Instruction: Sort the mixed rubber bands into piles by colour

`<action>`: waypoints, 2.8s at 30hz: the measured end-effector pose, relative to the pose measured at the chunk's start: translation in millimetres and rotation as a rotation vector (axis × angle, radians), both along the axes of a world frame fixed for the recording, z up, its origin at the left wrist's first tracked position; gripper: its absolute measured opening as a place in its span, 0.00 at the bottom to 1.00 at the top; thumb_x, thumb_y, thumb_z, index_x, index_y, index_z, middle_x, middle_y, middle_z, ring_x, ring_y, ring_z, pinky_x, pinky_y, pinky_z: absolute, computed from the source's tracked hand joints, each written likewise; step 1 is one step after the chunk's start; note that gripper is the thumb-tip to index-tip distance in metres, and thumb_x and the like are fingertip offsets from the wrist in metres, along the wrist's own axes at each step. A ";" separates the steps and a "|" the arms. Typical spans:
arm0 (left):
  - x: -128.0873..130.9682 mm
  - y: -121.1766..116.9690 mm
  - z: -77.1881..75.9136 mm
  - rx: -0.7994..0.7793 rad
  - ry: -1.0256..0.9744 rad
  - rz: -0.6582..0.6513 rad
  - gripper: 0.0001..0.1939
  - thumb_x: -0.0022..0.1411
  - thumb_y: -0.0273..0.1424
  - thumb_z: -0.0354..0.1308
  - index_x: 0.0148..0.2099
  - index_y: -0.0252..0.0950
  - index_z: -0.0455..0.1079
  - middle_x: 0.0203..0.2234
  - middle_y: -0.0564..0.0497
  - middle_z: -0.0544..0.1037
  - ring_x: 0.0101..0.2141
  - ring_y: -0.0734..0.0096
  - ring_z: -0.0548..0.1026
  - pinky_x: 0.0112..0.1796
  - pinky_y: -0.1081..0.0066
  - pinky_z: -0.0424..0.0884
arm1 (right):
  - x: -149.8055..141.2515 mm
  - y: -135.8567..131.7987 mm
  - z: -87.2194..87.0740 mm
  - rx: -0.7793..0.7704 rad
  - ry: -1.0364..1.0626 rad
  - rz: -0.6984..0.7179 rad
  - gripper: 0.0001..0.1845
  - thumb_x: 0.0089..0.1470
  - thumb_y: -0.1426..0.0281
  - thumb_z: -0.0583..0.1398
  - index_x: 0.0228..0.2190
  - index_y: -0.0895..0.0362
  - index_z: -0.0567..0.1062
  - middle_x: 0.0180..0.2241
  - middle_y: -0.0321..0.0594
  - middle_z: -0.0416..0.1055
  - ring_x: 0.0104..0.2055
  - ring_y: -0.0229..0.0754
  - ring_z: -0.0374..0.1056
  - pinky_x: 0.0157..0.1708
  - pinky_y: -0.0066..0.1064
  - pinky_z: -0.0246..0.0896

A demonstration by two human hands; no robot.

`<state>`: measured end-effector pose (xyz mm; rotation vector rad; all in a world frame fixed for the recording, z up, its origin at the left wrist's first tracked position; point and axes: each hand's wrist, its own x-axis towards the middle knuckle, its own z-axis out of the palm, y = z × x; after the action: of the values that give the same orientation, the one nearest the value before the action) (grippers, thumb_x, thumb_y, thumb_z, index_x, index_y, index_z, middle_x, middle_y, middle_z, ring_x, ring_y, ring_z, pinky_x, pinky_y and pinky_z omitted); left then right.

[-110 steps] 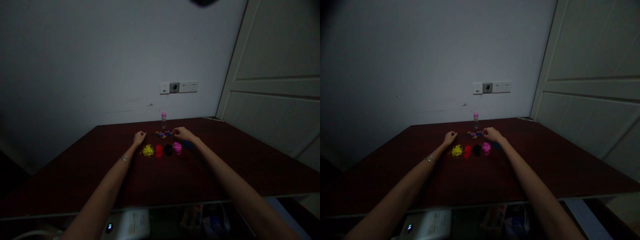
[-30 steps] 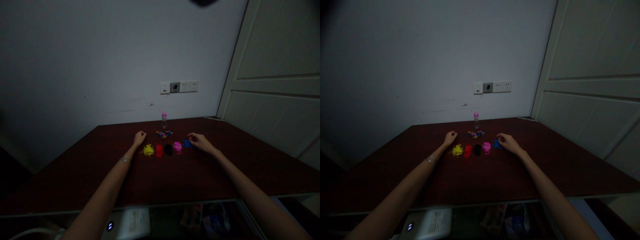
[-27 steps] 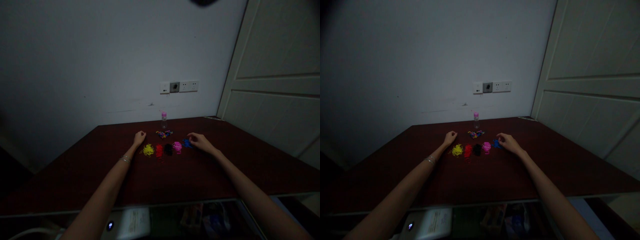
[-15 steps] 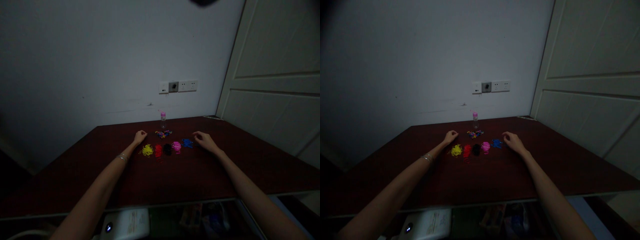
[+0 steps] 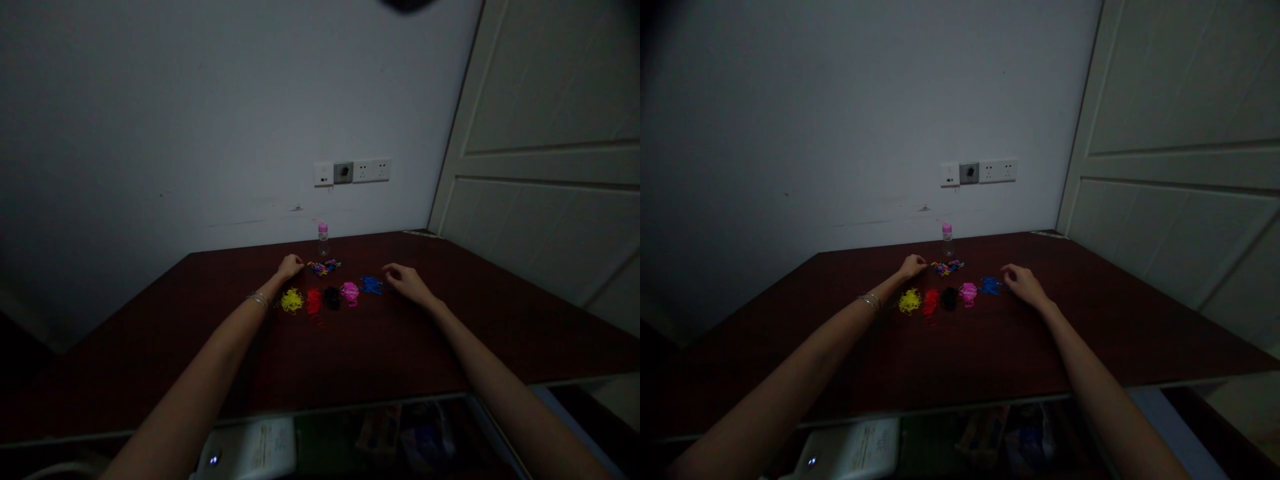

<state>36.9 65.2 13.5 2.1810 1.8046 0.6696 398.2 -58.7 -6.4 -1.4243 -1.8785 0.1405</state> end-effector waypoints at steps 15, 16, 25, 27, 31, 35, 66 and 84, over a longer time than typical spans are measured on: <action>22.2 3.2 -10.6 0.007 -0.032 0.163 0.11 0.53 0.36 0.59 0.37 0.35 0.74 0.37 0.43 0.77 0.37 0.67 0.73 0.35 0.74 0.65 | 1.6 -2.8 -1.0 0.003 -0.008 0.007 0.14 0.50 0.69 0.54 0.38 0.56 0.74 0.36 0.42 0.74 0.36 0.43 0.70 0.38 0.33 0.64; 22.4 3.7 -11.1 0.004 -0.033 0.172 0.10 0.53 0.35 0.58 0.37 0.35 0.74 0.36 0.43 0.77 0.36 0.67 0.74 0.35 0.74 0.65 | 1.8 -2.5 -1.2 -0.003 -0.011 0.006 0.14 0.50 0.69 0.54 0.38 0.56 0.74 0.36 0.42 0.74 0.36 0.43 0.70 0.37 0.33 0.64; 21.0 3.0 -9.8 0.008 -0.065 0.158 0.08 0.53 0.31 0.57 0.35 0.36 0.75 0.35 0.45 0.78 0.35 0.68 0.73 0.34 0.74 0.65 | 2.8 -1.4 -1.5 -0.015 -0.012 -0.006 0.13 0.50 0.69 0.55 0.37 0.56 0.74 0.34 0.42 0.74 0.35 0.42 0.70 0.36 0.32 0.64; 18.4 4.3 -10.5 0.014 -0.076 0.142 0.08 0.53 0.30 0.57 0.35 0.35 0.75 0.34 0.45 0.78 0.35 0.68 0.73 0.34 0.74 0.65 | 2.3 -1.8 -1.0 -0.017 -0.013 -0.007 0.13 0.50 0.69 0.55 0.37 0.56 0.75 0.34 0.42 0.74 0.35 0.42 0.70 0.36 0.32 0.64; 8.3 7.3 -11.5 0.019 -0.098 0.066 0.08 0.52 0.29 0.57 0.34 0.34 0.76 0.33 0.46 0.78 0.34 0.69 0.73 0.34 0.75 0.65 | 0.9 -2.9 -0.1 -0.021 -0.010 -0.009 0.13 0.50 0.69 0.55 0.37 0.57 0.75 0.34 0.42 0.74 0.35 0.42 0.70 0.37 0.32 0.63; -6.5 6.0 -6.2 0.045 -0.133 0.035 0.07 0.51 0.28 0.59 0.32 0.32 0.76 0.29 0.46 0.78 0.32 0.70 0.72 0.33 0.75 0.65 | 1.1 -3.0 -0.2 -0.031 -0.033 -0.002 0.14 0.50 0.69 0.54 0.38 0.57 0.74 0.36 0.43 0.74 0.36 0.42 0.70 0.37 0.31 0.63; -56.1 -64.3 40.9 -0.340 0.023 -0.309 0.14 0.45 0.39 0.61 0.25 0.31 0.74 0.16 0.53 0.71 0.20 0.77 0.64 0.23 0.77 0.58 | 2.3 -1.4 -3.8 -0.072 -0.075 0.029 0.14 0.50 0.68 0.53 0.37 0.57 0.74 0.37 0.43 0.74 0.38 0.42 0.70 0.41 0.32 0.63; -48.8 -36.0 -15.8 0.035 -0.089 0.183 0.19 0.58 0.37 0.47 0.27 0.32 0.73 0.21 0.49 0.73 0.25 0.72 0.69 0.28 0.76 0.60 | 1.2 -1.8 -1.2 -0.091 -0.073 0.023 0.14 0.50 0.70 0.54 0.37 0.57 0.75 0.38 0.43 0.74 0.38 0.42 0.70 0.41 0.32 0.62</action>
<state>-11.9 29.2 -2.3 1.9887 1.9754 0.8289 399.4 -60.5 -7.7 -1.4876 -1.9707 0.1899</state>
